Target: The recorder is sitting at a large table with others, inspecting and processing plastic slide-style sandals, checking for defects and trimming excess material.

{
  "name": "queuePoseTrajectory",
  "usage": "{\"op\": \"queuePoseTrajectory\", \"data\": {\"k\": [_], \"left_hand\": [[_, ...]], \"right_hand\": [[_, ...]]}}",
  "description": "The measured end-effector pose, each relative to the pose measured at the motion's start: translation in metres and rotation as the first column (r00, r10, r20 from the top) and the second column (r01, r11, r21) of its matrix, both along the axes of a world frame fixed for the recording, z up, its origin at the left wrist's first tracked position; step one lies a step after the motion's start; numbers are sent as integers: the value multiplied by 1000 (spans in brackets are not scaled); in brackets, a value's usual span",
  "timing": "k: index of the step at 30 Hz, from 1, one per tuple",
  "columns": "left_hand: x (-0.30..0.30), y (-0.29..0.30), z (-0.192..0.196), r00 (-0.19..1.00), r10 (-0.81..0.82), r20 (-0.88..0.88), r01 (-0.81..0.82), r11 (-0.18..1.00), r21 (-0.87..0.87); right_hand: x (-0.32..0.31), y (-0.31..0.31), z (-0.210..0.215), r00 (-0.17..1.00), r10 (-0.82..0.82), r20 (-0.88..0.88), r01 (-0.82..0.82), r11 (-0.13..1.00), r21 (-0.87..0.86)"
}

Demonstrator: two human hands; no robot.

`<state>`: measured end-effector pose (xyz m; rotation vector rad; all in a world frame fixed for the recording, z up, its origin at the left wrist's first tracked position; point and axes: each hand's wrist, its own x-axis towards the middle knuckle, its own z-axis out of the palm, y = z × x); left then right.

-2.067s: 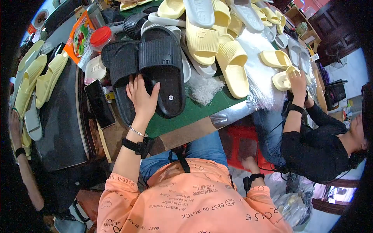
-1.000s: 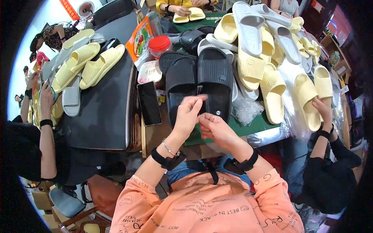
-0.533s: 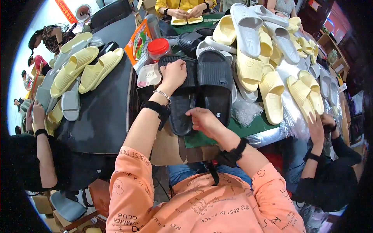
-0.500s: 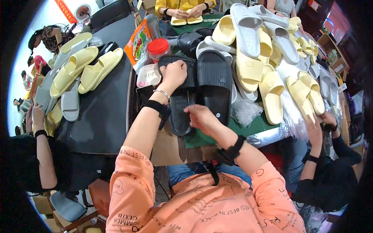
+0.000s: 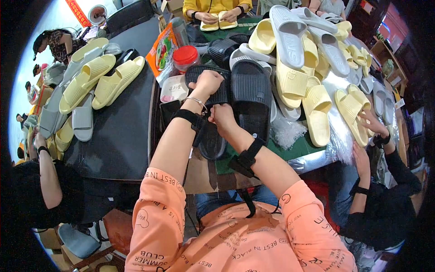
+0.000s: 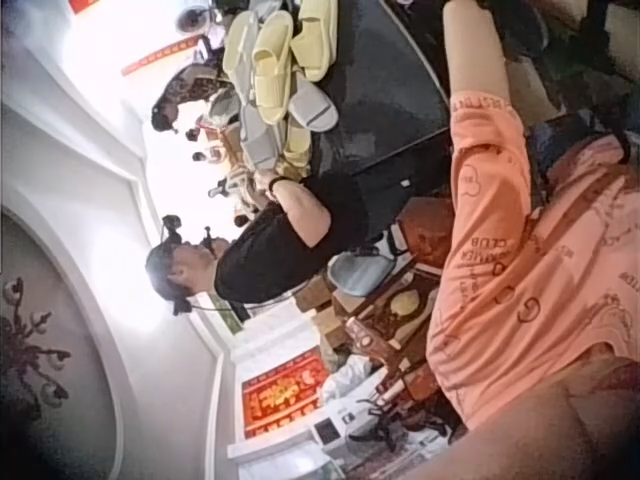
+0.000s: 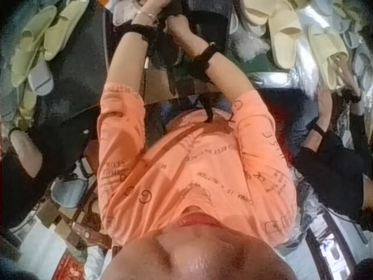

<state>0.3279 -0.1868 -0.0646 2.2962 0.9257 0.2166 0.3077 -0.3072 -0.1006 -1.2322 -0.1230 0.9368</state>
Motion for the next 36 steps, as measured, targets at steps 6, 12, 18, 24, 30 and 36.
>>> {"op": "queuePoseTrajectory", "data": {"k": [6, 12, 18, 24, 30, 36], "left_hand": [[-10, 11, 3, 892, 183, 414, -24, 933, -360], [-8, 11, 18, 821, 193, 537, 28, 926, -376], [-14, -4, 28, 735, 237, 636, 150, 857, -493], [-16, -13, 39, 756, 130, 641, 245, 853, -462], [-16, -36, 60, 838, -48, 543, 363, 793, -489], [1, -52, 57, 899, -146, 413, 340, 828, -446]], "right_hand": [[8, -75, 30, 743, 550, 381, -523, 833, -180], [11, -176, 72, 47, 652, 757, -234, 744, -626], [-7, -171, 106, -151, 559, 816, 128, 829, -544], [9, -144, 56, -239, 421, 875, 84, 907, -414], [36, -114, 37, -283, 387, 877, 147, 921, -360], [54, -91, 31, -250, 447, 859, 160, 894, -418]]}}
